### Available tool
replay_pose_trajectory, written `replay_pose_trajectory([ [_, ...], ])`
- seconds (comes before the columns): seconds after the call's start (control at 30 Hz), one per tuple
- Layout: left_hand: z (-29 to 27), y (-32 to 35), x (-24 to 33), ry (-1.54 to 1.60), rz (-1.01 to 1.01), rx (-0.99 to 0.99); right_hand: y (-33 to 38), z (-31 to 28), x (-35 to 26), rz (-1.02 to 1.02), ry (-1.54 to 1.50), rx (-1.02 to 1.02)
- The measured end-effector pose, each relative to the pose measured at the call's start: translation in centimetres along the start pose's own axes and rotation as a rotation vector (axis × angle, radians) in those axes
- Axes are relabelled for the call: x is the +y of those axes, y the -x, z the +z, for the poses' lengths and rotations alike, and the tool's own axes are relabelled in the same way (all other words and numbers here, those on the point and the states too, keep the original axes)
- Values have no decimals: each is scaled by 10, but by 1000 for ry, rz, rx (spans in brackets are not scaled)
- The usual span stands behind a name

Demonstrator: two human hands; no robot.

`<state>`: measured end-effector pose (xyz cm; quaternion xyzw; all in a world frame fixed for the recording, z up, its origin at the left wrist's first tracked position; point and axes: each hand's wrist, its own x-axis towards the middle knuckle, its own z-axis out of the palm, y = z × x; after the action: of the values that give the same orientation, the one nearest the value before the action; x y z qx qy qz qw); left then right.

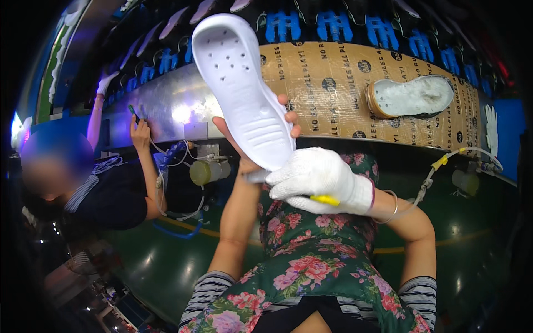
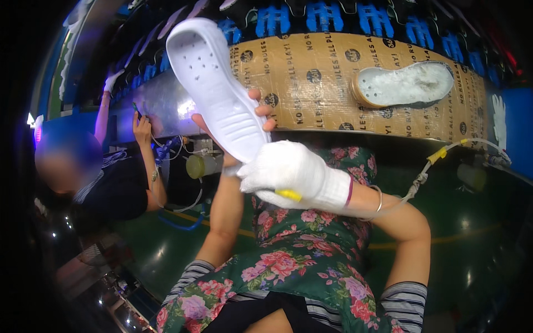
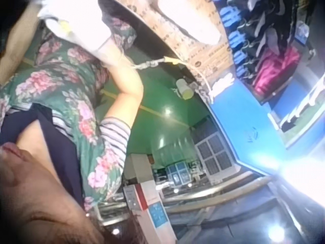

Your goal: The person repeatedly picks up white slipper soles from a conveyor belt, uses a handheld tool to trim or scrape the inner surface, and places the soles back on the belt. The process is continuous and repetitive, with the person handling each sole individually.

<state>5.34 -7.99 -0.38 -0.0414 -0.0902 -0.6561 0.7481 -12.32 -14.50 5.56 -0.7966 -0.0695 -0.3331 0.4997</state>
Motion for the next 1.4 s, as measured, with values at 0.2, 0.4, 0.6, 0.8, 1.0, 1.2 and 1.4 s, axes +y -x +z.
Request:
replay_pose_trajectory([
  [0.2, 1, -23, 24, -174, -292, -119, 1, -12, 2, 29, 221, -24],
  [0.4, -5, -39, 34, -285, -422, -238, -2, -11, -21, 68, 36, -16],
  [0.6, 20, -33, 29, -358, -486, -4, 4, -3, -20, 37, 327, -124],
  [0.8, 15, -33, 27, -254, -493, -123, 8, -7, -21, 33, 38, -73],
  [1.0, 17, -39, 31, -189, -526, -85, 14, 7, -18, 48, 43, -71],
  [1.2, 25, -48, 32, -426, -462, -55, -1, 1, -16, 228, 86, 117],
  [1.4, 17, -33, 13, -343, -310, 171, -2, -28, -27, 386, 3, 278],
])
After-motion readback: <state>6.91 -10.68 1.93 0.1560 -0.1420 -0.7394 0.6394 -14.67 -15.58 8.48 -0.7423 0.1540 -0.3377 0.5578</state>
